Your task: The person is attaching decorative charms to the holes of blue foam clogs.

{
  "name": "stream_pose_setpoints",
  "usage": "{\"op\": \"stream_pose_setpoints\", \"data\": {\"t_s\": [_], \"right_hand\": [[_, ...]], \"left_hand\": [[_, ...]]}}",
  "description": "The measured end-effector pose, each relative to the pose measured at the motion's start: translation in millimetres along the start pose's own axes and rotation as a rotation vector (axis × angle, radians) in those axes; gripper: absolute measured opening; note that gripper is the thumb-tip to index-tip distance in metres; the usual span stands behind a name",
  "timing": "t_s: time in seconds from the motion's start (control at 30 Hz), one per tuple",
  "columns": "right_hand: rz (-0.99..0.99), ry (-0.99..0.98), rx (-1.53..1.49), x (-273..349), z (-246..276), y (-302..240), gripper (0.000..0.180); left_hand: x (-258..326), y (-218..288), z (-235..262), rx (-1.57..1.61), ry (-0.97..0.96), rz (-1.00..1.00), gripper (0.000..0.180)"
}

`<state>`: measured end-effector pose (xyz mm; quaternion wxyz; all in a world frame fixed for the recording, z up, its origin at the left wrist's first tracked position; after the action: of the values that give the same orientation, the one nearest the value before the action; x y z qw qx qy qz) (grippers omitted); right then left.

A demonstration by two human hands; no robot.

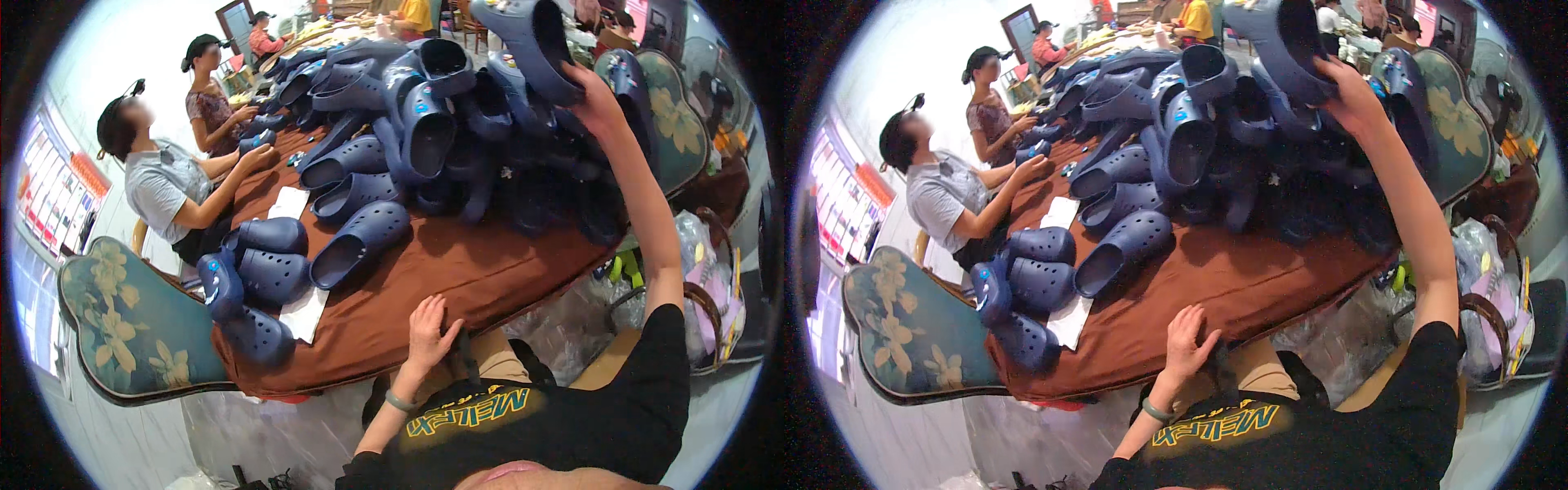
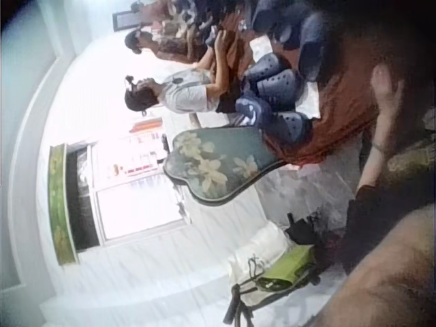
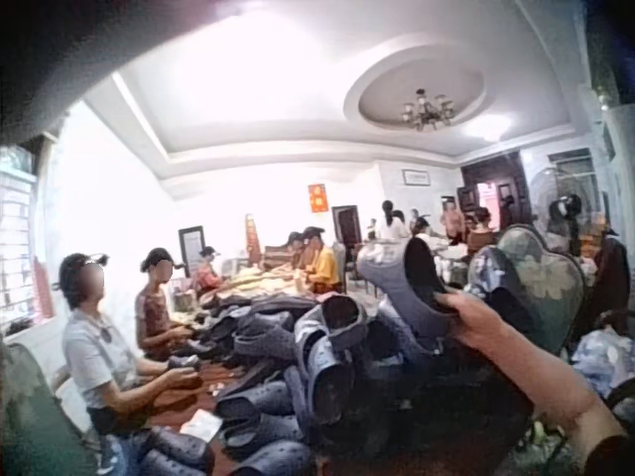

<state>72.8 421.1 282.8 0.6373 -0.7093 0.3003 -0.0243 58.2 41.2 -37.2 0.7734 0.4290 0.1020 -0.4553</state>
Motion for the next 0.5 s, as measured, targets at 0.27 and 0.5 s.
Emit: {"op": "stream_pose_setpoints", "data": {"t_s": [0.27,0.5], "right_hand": [[-0.097,0.041,0.694,-153,-153,69,0.019],[-0.001,0.253,1.525,-269,-141,123,0.044]], "left_hand": [[12,-8,13,-0.104,-0.038,-0.004,0.043],[-4,-4,1,0.085,0.005,-0.090,0.037]]}}
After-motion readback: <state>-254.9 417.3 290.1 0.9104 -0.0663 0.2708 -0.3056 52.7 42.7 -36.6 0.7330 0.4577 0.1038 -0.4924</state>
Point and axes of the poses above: each hand's wrist, its own x-axis away from the middle knuckle, its own z-axis out of the back of the hand, y = z × x, the point moved 1 cm from there along -x, towards the middle knuckle, and after that the axes turned 1 degree about -z, right-handed, at the moved point
